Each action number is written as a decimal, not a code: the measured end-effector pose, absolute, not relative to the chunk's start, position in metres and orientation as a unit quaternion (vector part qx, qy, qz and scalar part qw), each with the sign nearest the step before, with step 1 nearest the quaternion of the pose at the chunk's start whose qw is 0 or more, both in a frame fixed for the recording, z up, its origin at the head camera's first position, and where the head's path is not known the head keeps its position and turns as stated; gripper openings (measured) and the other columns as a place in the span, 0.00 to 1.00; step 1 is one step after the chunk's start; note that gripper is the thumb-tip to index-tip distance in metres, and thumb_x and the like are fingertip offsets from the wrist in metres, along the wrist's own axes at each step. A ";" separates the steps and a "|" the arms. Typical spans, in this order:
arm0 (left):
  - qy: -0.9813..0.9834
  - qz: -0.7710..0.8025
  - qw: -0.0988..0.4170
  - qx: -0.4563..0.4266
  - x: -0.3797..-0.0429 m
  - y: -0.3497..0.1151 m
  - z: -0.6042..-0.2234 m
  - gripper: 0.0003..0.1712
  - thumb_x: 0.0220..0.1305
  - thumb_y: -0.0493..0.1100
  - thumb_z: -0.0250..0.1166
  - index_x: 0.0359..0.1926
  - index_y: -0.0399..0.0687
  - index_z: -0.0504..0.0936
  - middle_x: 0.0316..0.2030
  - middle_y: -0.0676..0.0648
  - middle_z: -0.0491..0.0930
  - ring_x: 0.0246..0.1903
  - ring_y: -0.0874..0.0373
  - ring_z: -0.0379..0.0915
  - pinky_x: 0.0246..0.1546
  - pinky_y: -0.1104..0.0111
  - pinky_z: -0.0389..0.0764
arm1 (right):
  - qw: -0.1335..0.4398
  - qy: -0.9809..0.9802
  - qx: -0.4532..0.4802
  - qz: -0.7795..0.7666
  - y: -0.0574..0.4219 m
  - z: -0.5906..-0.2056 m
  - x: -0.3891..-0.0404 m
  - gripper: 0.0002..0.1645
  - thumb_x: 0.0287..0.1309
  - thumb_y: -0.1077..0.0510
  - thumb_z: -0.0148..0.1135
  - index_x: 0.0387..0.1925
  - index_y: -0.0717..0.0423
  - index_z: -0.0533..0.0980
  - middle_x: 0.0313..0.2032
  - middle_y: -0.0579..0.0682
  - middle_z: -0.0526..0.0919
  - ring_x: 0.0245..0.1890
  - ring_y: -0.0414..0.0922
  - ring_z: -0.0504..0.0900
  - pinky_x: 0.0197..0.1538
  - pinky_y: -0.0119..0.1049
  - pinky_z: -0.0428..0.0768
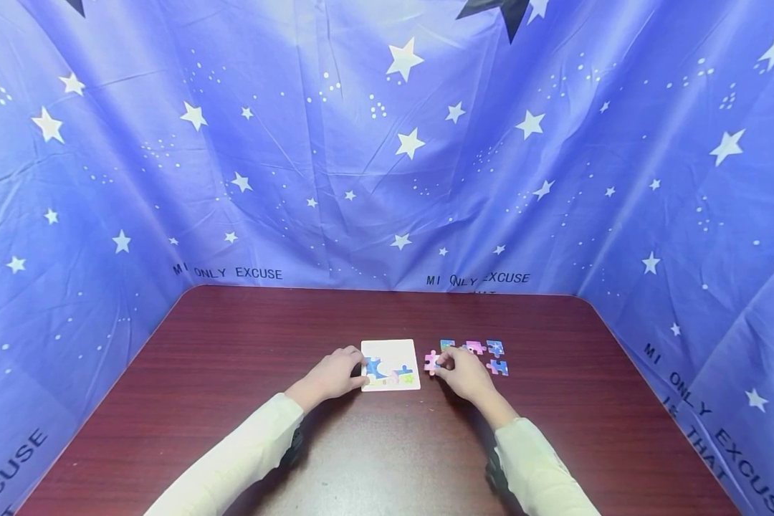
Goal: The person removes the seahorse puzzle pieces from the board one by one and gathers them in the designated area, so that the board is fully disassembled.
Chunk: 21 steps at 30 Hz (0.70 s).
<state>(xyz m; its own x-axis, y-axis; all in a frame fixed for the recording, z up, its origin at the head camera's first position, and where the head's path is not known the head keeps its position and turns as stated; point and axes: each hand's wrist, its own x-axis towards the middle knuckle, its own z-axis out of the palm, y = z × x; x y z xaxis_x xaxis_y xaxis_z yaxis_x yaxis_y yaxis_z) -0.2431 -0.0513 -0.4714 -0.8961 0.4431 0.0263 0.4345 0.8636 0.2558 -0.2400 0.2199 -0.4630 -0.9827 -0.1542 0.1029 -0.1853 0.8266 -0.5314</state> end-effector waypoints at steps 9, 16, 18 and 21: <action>0.965 0.132 0.018 0.228 -0.243 -0.051 -0.471 0.19 0.60 0.54 0.62 0.47 0.49 0.79 0.46 0.49 0.75 0.48 0.49 0.72 0.47 0.56 0.75 | 0.027 -0.958 0.083 0.274 0.229 -0.464 -0.237 0.08 0.50 0.58 0.67 0.30 0.56 0.76 0.25 0.47 0.76 0.26 0.42 0.70 0.32 0.34 0.69; 0.965 0.131 0.018 0.227 -0.243 -0.051 -0.471 0.20 0.60 0.54 0.63 0.48 0.48 0.79 0.46 0.48 0.76 0.47 0.49 0.73 0.46 0.56 0.75 | 0.027 -0.957 0.078 0.278 0.235 -0.466 -0.236 0.07 0.50 0.59 0.67 0.30 0.57 0.77 0.25 0.47 0.76 0.26 0.41 0.71 0.33 0.34 0.69; 0.965 0.131 0.018 0.227 -0.243 -0.051 -0.471 0.20 0.60 0.54 0.63 0.47 0.48 0.79 0.46 0.48 0.76 0.47 0.49 0.73 0.46 0.56 0.75 | 0.028 -0.957 0.077 0.278 0.237 -0.467 -0.236 0.07 0.51 0.59 0.67 0.30 0.57 0.77 0.25 0.47 0.76 0.26 0.41 0.70 0.33 0.34 0.69; 0.965 0.132 0.021 0.224 -0.243 -0.051 -0.471 0.20 0.60 0.54 0.62 0.48 0.48 0.79 0.46 0.48 0.75 0.48 0.49 0.73 0.47 0.56 0.75 | 0.031 -0.957 0.079 0.279 0.240 -0.468 -0.235 0.07 0.51 0.59 0.66 0.30 0.56 0.77 0.24 0.47 0.76 0.26 0.41 0.70 0.32 0.34 0.69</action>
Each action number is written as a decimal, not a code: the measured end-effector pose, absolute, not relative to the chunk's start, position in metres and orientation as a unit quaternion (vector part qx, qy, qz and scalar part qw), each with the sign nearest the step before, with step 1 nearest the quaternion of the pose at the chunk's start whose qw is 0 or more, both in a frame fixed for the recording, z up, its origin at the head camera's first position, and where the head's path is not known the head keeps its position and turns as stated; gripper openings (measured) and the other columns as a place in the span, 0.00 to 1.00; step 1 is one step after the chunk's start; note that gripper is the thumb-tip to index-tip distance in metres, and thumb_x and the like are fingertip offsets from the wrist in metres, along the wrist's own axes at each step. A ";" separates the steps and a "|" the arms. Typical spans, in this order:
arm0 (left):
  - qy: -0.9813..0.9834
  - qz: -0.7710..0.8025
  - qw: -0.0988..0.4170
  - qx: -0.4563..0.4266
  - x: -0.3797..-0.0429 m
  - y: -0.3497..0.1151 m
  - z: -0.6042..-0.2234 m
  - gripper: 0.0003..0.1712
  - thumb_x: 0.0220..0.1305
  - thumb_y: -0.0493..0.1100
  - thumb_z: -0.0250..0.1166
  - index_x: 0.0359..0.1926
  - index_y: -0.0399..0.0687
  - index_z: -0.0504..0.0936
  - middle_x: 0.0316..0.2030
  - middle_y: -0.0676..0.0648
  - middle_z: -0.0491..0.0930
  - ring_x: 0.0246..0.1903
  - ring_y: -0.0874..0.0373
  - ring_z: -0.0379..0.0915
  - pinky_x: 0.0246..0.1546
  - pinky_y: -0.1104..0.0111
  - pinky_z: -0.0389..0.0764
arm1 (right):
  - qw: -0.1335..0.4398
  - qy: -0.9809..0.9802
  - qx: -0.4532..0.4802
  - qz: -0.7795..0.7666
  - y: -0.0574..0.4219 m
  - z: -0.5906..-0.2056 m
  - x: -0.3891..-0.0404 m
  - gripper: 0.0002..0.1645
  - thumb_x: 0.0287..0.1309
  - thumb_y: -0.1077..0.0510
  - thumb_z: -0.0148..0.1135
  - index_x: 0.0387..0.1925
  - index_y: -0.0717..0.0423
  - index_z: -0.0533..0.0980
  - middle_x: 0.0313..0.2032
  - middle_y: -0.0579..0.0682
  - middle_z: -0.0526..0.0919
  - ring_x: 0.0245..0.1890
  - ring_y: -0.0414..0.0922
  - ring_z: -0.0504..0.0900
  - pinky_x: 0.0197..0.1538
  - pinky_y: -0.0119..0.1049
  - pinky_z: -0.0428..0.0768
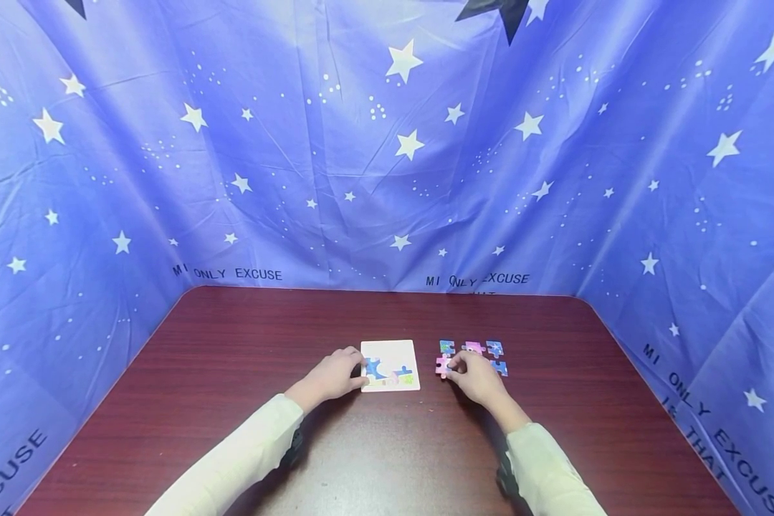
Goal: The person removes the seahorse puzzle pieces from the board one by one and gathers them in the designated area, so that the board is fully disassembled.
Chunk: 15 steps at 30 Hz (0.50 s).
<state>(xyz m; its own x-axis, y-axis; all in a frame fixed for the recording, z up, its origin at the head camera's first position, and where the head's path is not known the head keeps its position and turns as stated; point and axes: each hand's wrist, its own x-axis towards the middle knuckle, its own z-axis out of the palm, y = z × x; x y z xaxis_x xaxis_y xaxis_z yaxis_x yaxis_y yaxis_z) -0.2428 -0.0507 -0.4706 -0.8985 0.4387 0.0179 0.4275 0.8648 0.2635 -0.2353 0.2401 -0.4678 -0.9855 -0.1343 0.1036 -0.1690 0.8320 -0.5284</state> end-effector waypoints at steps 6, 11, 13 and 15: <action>0.966 0.130 0.025 0.222 -0.243 -0.050 -0.470 0.20 0.60 0.54 0.62 0.48 0.48 0.79 0.46 0.48 0.75 0.48 0.50 0.72 0.47 0.56 0.75 | 0.043 -0.955 0.087 0.279 0.246 -0.470 -0.236 0.06 0.50 0.59 0.67 0.29 0.56 0.77 0.23 0.46 0.75 0.26 0.40 0.70 0.33 0.34 0.68; 0.966 0.129 0.027 0.221 -0.243 -0.050 -0.470 0.20 0.60 0.55 0.62 0.48 0.48 0.79 0.46 0.49 0.75 0.48 0.50 0.72 0.47 0.56 0.75 | 0.040 -0.956 0.082 0.279 0.251 -0.470 -0.235 0.07 0.51 0.59 0.67 0.30 0.55 0.76 0.23 0.46 0.75 0.26 0.40 0.70 0.32 0.33 0.68; 0.967 0.129 0.027 0.220 -0.243 -0.050 -0.471 0.20 0.60 0.55 0.62 0.48 0.49 0.79 0.46 0.49 0.75 0.47 0.50 0.72 0.47 0.56 0.75 | 0.040 -0.956 0.082 0.280 0.251 -0.469 -0.235 0.07 0.51 0.59 0.67 0.29 0.55 0.76 0.23 0.46 0.75 0.26 0.41 0.70 0.32 0.33 0.68; 0.967 0.129 0.028 0.219 -0.243 -0.049 -0.471 0.20 0.60 0.55 0.62 0.48 0.49 0.79 0.46 0.49 0.75 0.47 0.51 0.72 0.47 0.56 0.75 | 0.041 -0.955 0.080 0.282 0.252 -0.468 -0.234 0.07 0.50 0.59 0.67 0.29 0.55 0.76 0.23 0.46 0.75 0.26 0.41 0.70 0.32 0.34 0.68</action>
